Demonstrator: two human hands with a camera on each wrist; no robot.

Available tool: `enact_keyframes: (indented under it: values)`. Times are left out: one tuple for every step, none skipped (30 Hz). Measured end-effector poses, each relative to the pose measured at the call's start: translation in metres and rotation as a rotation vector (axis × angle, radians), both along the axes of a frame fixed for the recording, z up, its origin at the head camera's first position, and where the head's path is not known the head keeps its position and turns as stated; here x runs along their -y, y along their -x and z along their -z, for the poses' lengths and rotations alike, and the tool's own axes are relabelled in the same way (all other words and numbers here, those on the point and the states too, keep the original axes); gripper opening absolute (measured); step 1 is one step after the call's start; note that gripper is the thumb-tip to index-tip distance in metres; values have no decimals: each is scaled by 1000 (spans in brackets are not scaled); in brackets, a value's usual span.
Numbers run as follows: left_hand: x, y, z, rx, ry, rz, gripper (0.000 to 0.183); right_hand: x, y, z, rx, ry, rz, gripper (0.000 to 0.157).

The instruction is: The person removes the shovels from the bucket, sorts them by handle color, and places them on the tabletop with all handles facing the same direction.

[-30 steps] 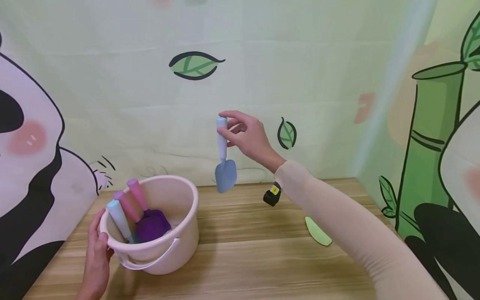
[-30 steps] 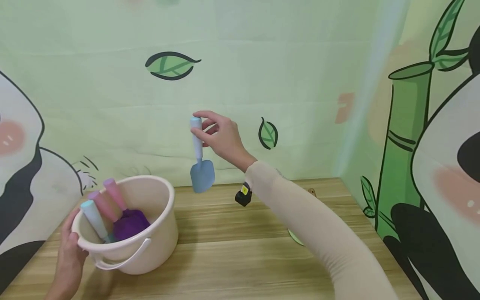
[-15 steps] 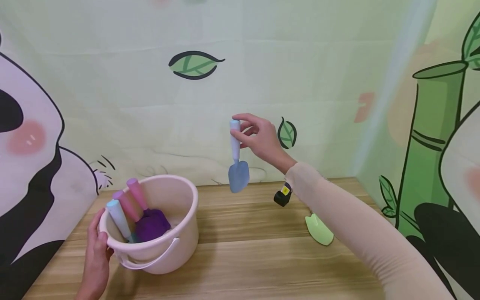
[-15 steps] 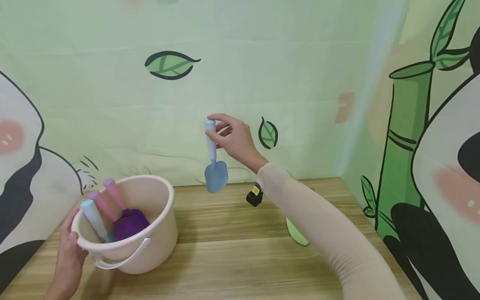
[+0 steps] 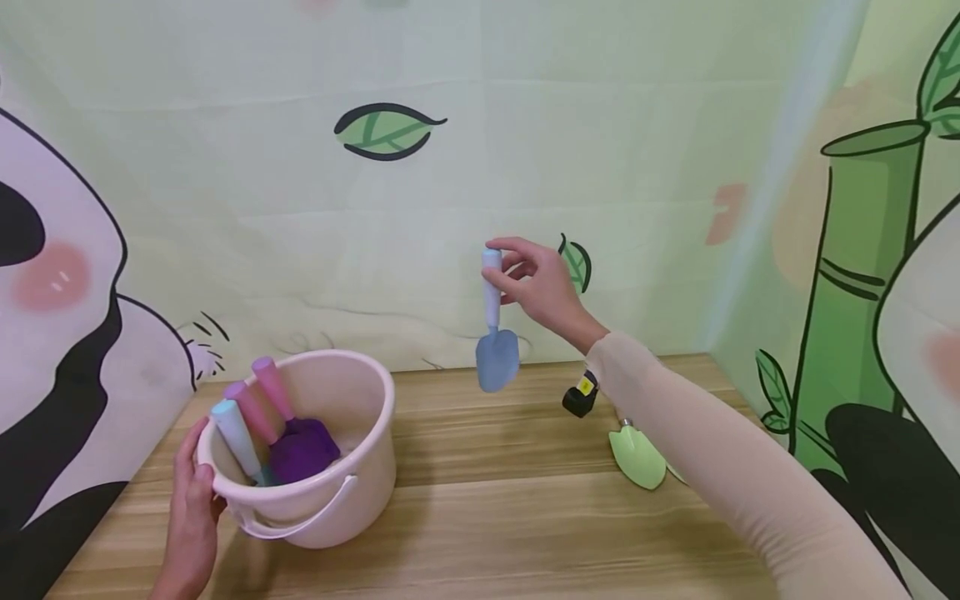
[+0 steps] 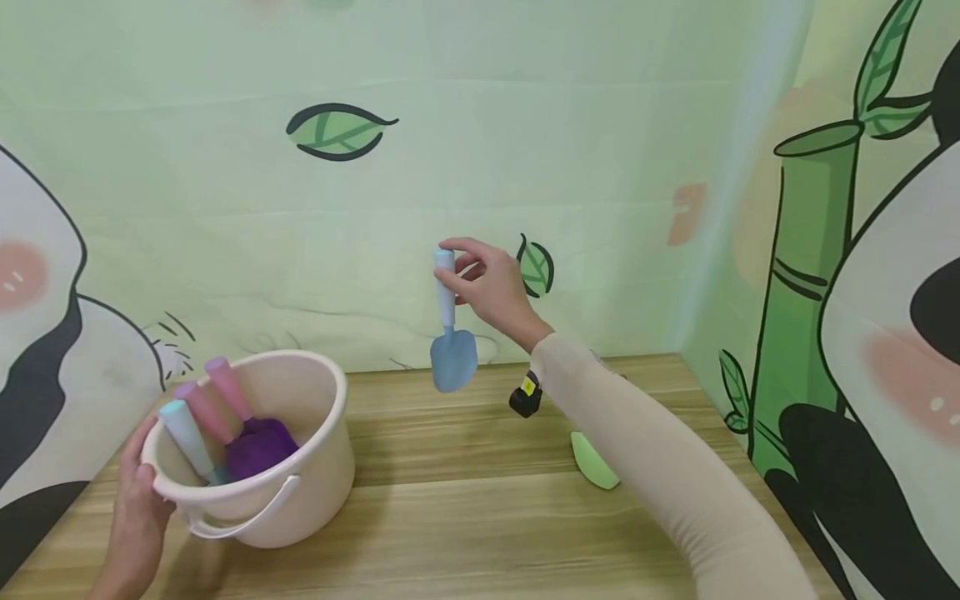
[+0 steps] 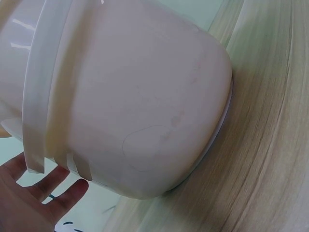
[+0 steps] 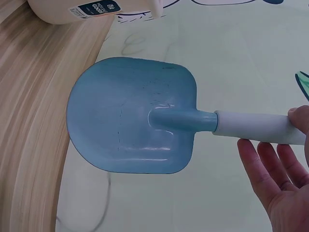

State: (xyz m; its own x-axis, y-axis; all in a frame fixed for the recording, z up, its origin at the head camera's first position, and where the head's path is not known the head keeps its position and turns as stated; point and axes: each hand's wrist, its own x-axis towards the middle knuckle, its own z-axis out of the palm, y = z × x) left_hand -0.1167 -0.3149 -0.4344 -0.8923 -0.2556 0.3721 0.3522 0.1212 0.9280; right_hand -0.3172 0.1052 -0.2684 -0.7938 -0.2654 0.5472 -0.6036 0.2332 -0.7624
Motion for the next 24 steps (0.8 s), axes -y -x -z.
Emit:
enact_keyframes:
  values:
    - [0, 0, 0, 4, 2, 2, 56, -2, 0, 1, 4, 5, 0, 45]
    - [0, 0, 0, 8, 1, 3, 56, -3, 1, 2, 10, 9, -1, 45]
    - [0, 0, 0, 7, 0, 3, 56, -5, 1, 3, 16, 7, 4, 45]
    - [0, 0, 0, 7, 0, 3, 56, -7, 1, 4, 20, 6, 8, 45]
    - [0, 0, -1, 5, -3, 2, 56, -9, 2, 6, 20, 6, 9, 46]
    - [0, 0, -1, 4, -4, 2, 56, -10, 2, 7, 21, 4, 14, 46]
    - [0, 0, -1, 3, -5, 2, 56, -12, 2, 8, 23, 1, 19, 46]
    - [0, 0, -1, 1, -6, 1, 56, -14, 2, 10, 24, -1, 25, 46]
    - [0, 0, -1, -2, -7, 0, 56, -17, 2, 11, 22, -4, 32, 46]
    - [0, 0, -1, -1, -7, 0, 56, -19, 2, 13, 18, -4, 35, 47]
    - [0, 0, -1, 0, -7, 1, 56, -21, 2, 15, 15, -6, 40, 46]
    - [0, 0, -1, 1, -5, 2, 56, -23, 2, 16, 15, -11, 47, 46]
    - [0, 0, -1, 1, -6, 1, 56, -25, 3, 18, 16, -13, 52, 46]
    - [0, 0, -1, 1, -6, 1, 56, -27, 3, 20, 17, -15, 57, 46]
    - [0, -1, -1, 0, -5, 1, 56, -29, 4, 21, 20, -19, 63, 46]
    - [0, -1, -1, -2, -6, 1, 56, -30, 4, 23, 24, -21, 67, 46]
    - [0, -1, -2, -3, -4, 1, 56, -32, 4, 25, 29, -21, 69, 46]
    - [0, -1, -2, -5, -3, 0, 56, -34, 4, 26, 35, -22, 72, 46]
    - [0, -1, -2, -7, -3, -1, 56, -36, 4, 28, 42, -25, 74, 46]
    - [0, -1, -2, -9, -2, 0, 55, -38, 4, 30, 49, -29, 75, 47]
    - [0, -1, -2, -12, -3, -1, 56, -40, 4, 31, 58, -31, 75, 47]
    - [-1, -1, -2, -14, -7, -2, 56, -42, 4, 33, 69, -29, 72, 47]
    - [-1, -1, -2, -15, -10, -3, 56, -44, 5, 35, 80, -31, 70, 47]
    - [-2, -1, -2, -16, -12, -4, 56, -47, 5, 36, 91, -32, 69, 47]
